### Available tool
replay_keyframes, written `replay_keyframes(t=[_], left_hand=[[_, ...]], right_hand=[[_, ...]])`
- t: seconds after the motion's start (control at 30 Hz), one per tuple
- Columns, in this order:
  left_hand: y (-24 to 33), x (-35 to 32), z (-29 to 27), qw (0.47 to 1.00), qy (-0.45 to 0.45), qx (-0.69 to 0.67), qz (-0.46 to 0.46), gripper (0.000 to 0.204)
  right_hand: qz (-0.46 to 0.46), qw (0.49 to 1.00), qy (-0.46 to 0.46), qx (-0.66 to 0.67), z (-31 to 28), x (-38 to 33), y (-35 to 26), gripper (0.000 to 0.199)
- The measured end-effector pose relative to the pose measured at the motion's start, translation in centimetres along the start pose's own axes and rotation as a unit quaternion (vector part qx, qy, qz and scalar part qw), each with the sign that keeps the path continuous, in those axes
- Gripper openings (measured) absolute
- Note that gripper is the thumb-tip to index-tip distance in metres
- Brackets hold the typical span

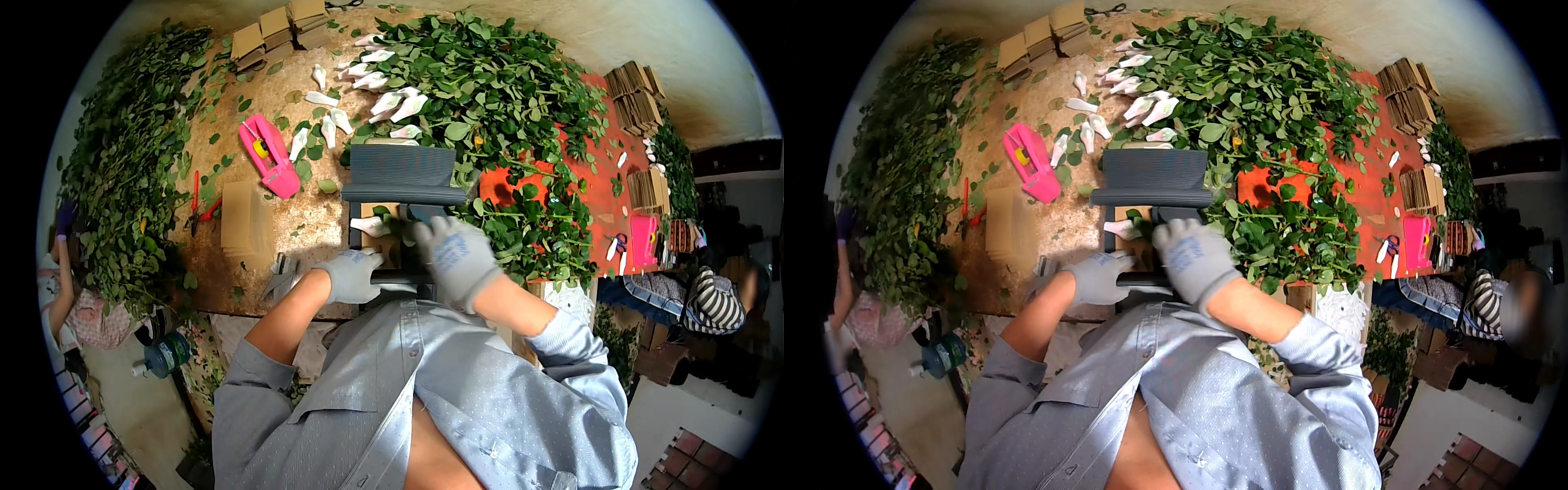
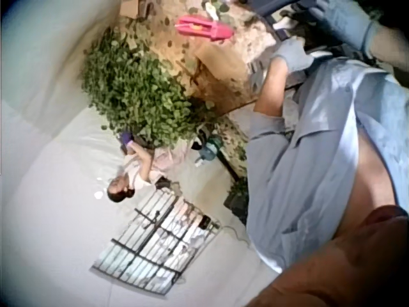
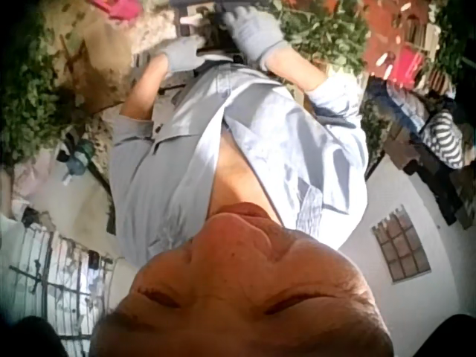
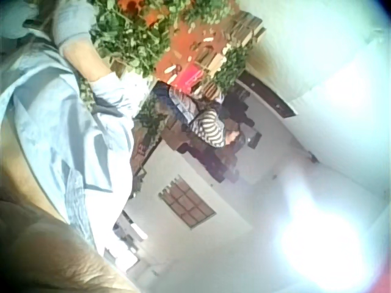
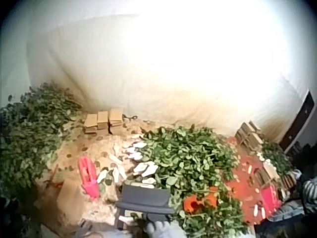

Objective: The person assembles floral arrangements by placing green leaves and white flowers into a gray plastic mold. They use a cardboard spacer to separate layers and a pink stapler to secure the contents. The process is repeated multiple times to create several identical units.

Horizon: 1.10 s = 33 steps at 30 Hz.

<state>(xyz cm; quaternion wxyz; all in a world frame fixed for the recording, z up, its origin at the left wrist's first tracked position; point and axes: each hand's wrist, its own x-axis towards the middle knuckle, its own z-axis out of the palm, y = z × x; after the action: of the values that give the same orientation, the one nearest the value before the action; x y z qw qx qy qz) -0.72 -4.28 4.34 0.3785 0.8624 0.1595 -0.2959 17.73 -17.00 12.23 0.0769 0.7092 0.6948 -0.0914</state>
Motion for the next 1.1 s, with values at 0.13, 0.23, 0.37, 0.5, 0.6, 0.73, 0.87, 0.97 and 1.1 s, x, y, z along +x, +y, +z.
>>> replay_keyframes(t=[0.13,0.23,0.37,0.5,0.6,0.73,0.87,0.97,1.1], left_hand=[[0.2,0.2,-0.6,0.999,-0.032,-0.003,0.010,0.068],[-0.1,-0.2,0.2,0.999,0.019,-0.016,0.036,0.067],[-0.6,-0.6,-1.1,0.998,-0.002,-0.031,0.062,0.072],[-4.0,-2.3,-1.8,0.968,-0.026,-0.187,0.166,0.059],[-4.2,-3.1,-2.6,0.956,0.016,-0.270,0.115,0.045],[-3.8,-2.5,-3.1,0.962,0.107,-0.243,0.058,0.034],[-3.1,-0.9,-2.7,0.987,0.100,-0.128,0.009,0.028],[-4.0,0.3,-2.1,0.995,0.086,-0.055,0.018,0.023],[-5.0,0.8,-1.1,0.991,0.112,0.002,0.070,0.020]], right_hand=[[-0.026,0.999,-0.016,0.021,3.1,5.5,-1.2,0.033],[-0.034,0.989,-0.134,0.051,4.7,7.9,-0.5,0.038],[-0.103,0.988,-0.083,0.076,8.4,7.5,0.0,0.036],[-0.160,0.963,-0.151,0.158,7.1,6.6,0.3,0.039],[-0.169,0.949,-0.207,0.167,7.8,6.4,0.4,0.038],[-0.181,0.944,-0.218,0.170,7.9,6.5,0.4,0.035],[-0.175,0.945,-0.198,0.192,7.9,6.2,0.4,0.036],[-0.159,0.936,-0.233,0.210,7.1,6.2,0.5,0.038],[-0.159,0.944,-0.208,0.199,8.7,6.0,0.5,0.040]])
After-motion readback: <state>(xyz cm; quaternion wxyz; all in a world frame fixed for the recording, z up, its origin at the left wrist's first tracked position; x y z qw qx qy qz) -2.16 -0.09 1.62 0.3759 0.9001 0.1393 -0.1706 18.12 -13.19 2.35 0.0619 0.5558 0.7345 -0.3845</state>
